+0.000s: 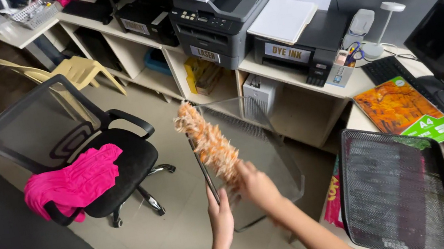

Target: The person uses a fluffy duster to clean several black mesh trays in an office setting. They pick up the trays from a chair and a desk, wipe them thoroughly, and place them back on the desk.

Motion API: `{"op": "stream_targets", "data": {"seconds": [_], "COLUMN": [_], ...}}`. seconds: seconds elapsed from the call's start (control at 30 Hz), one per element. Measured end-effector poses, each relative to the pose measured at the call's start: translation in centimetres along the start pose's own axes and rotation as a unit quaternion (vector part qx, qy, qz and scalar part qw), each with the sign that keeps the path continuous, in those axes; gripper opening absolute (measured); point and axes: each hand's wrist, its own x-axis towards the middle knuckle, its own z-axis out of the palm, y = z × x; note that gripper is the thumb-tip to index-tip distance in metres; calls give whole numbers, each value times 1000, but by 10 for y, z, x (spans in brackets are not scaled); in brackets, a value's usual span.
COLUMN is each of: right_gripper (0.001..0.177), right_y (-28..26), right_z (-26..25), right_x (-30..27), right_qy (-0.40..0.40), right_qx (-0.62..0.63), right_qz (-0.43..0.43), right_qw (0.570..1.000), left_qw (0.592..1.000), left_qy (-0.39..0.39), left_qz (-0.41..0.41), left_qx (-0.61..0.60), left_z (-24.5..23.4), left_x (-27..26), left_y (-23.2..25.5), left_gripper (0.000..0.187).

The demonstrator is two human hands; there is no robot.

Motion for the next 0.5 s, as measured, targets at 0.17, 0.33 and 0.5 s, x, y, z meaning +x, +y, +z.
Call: {"op": "stream_targets", "data": {"seconds": [0.17, 0.33, 0.5], "right_gripper": [38, 32, 44], "right_y": [72, 111, 8], "right_z": [-4, 15, 16], "right_x": [8, 1, -23], "right_qy": [-1, 36, 46], "right_qx": [-66, -149, -59], "right_qz": [20, 160, -34], "right_qw": [998, 975, 997], "left_qw": [973, 982, 990], "left_qy": [-5, -2, 0], "left_qz": [-143, -120, -140], "left_qx": [-179, -146, 5], "left_z": [-23, -39, -28], "left_x": [-5, -2, 8], "left_y": [39, 35, 19], "left_gripper": [62, 62, 61]}}
